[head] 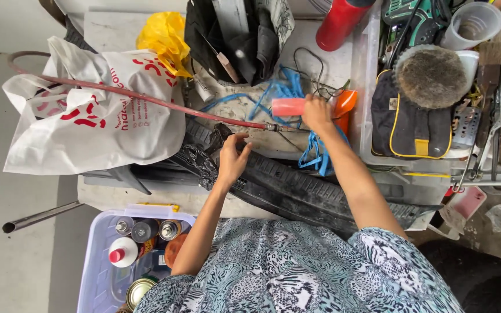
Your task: Sorting through a variety of items and tools in a cluttered garage workspace
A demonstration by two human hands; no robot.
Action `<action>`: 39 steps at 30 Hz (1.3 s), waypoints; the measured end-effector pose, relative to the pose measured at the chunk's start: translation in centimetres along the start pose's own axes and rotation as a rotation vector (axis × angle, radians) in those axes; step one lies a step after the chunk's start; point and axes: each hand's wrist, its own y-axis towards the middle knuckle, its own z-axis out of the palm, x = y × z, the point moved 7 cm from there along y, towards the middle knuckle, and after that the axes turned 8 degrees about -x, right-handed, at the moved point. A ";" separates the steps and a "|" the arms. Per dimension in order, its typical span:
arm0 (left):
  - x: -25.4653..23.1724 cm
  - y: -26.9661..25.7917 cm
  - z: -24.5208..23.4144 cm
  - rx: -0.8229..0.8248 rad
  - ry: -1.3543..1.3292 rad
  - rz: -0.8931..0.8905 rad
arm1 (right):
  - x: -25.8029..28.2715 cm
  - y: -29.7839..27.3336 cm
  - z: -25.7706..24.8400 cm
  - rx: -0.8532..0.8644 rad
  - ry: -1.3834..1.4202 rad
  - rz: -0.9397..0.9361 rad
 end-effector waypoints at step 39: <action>-3.3 3.1 4.0 0.476 -0.954 -0.440 | 8.8 -7.2 -16.3 0.153 0.907 -0.276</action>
